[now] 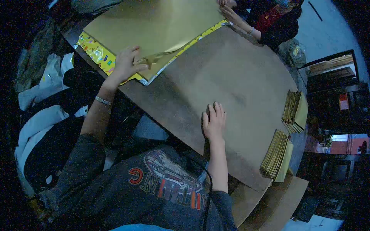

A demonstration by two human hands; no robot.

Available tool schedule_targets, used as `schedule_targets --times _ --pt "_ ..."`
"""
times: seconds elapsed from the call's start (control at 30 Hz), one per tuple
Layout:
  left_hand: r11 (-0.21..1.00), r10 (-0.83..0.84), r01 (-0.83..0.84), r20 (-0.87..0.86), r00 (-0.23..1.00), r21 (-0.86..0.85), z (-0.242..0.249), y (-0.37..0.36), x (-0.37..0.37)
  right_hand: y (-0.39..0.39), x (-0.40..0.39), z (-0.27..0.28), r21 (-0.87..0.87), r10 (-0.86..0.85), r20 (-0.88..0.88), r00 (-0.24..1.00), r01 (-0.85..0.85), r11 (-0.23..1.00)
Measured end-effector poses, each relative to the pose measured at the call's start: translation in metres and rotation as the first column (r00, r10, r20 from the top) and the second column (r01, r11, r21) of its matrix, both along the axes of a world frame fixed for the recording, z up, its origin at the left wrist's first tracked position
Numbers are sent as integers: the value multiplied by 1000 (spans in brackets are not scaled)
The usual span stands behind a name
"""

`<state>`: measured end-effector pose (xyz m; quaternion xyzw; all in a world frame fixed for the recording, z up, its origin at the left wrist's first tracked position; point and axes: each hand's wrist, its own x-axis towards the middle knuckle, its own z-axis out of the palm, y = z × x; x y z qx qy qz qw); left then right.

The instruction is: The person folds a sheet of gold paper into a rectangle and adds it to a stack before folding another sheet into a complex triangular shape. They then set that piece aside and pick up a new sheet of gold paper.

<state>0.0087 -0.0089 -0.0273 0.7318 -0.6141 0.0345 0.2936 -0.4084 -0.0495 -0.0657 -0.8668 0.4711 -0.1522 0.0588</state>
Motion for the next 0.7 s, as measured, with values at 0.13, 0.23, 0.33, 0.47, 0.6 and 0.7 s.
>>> schedule_targets --times 0.13,0.23,0.33,0.47,0.6,0.7 --pt "999 21 -16 -127 992 45 7 -4 0 -1 1 2 -18 12 -43 999 -13 1000" --pt "999 40 -41 -77 996 -7 10 -4 -3 -11 18 7 -29 101 -1 995 -101 995" --pt "997 64 -65 -44 997 -45 0 -7 2 -23 68 28 -102 322 -56 945 -326 940" --pt "996 76 -78 -76 994 -33 6 -3 -2 -34 155 56 -256 495 -75 866 -496 830" --pt "993 19 -34 -129 991 -116 3 -1 5 -31 203 68 -183 592 -205 779 -625 759" --pt "905 119 -191 -204 972 -380 4 21 -3 -34 210 63 -60 528 -285 800 -564 823"
